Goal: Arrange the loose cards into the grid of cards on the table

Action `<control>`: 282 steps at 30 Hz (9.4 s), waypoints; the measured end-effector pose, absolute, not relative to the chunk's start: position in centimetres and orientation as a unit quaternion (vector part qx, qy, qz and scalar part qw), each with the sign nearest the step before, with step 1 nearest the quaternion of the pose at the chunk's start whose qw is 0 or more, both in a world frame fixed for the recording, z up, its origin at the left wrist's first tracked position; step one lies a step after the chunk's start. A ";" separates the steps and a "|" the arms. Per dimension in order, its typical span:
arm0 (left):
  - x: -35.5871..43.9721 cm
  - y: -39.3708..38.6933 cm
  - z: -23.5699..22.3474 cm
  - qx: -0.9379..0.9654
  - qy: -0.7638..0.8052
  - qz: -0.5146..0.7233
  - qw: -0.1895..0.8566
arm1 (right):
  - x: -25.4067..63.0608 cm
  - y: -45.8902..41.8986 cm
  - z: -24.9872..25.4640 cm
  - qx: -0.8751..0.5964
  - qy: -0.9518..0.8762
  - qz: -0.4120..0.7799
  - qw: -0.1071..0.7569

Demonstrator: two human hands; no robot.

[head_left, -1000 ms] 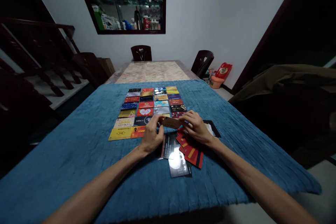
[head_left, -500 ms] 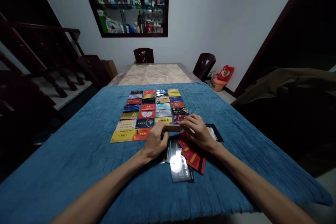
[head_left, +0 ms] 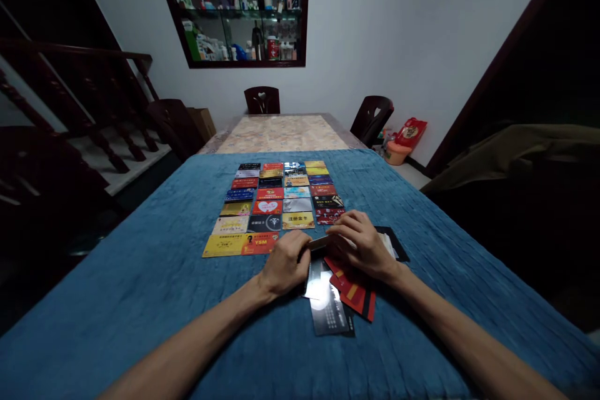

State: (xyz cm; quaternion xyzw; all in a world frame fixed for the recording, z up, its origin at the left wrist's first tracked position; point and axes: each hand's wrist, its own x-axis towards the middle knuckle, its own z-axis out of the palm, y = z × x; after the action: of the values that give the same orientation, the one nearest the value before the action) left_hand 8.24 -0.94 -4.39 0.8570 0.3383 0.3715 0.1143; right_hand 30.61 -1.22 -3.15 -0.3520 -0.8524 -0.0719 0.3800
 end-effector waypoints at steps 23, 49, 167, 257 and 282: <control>7.6 0.2 -4.1 0.806 0.349 0.441 0.183 | 30.0 -0.9 -4.2 -0.379 -0.844 -0.154 0.346; 7.3 0.9 -3.3 0.807 0.322 0.470 0.155 | 28.6 -1.4 -3.7 -0.397 -0.812 -0.255 0.344; -11.1 6.8 -2.0 0.837 0.528 0.145 0.016 | 11.9 7.1 0.0 -0.454 -0.884 0.064 0.088; 13.6 -2.7 -3.3 0.936 0.274 0.219 -0.019 | 35.9 -1.5 -0.2 -0.449 -0.870 0.150 0.137; 11.8 -0.4 -3.4 0.908 0.250 0.334 -0.024 | 36.4 -1.5 0.6 -0.424 -0.837 0.195 0.285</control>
State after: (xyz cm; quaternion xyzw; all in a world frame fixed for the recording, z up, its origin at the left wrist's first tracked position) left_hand 11.77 -0.38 -3.36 0.9084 0.2499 0.3343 -0.0244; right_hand 36.44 -1.51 0.63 -0.4242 -0.8371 0.1952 0.2849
